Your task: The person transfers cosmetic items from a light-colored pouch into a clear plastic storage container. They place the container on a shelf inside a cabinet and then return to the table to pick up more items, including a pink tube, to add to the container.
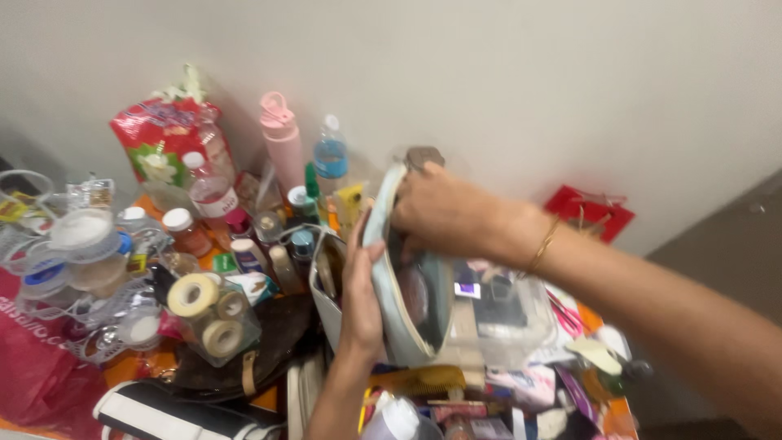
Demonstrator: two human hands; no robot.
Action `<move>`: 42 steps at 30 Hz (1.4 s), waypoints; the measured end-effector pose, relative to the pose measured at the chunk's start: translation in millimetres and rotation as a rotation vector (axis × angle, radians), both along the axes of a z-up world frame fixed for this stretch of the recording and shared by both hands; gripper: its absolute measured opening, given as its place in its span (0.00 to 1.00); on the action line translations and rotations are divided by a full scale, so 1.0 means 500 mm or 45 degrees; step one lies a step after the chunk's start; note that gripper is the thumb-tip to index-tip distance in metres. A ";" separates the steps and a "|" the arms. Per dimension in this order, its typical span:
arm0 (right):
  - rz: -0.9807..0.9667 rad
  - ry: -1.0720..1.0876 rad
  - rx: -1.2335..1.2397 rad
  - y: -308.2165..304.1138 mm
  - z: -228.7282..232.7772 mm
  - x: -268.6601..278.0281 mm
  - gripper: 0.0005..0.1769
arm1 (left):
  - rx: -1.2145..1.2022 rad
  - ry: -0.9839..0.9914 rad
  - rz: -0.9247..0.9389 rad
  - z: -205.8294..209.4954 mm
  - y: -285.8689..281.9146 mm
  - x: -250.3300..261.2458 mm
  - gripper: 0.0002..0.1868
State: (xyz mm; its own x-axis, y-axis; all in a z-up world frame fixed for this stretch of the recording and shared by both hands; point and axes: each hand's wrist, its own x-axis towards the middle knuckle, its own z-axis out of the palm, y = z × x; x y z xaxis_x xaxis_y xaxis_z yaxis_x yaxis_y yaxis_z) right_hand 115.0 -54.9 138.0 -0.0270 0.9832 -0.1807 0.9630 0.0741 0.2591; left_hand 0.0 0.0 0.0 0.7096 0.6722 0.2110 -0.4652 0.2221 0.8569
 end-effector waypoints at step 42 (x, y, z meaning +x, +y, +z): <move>-0.929 0.916 0.778 -0.491 -0.606 -0.054 0.28 | -0.706 0.377 -0.216 -0.025 -0.012 -0.024 0.22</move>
State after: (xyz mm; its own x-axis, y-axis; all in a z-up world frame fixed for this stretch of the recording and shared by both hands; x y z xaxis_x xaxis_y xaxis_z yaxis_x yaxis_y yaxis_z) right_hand 87.8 -300.7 -165.1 0.6706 0.7265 0.1499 0.6650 -0.4991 -0.5556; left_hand -11.8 -6.1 -12.3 0.7903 0.4987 -0.3559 -0.1468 0.7181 0.6803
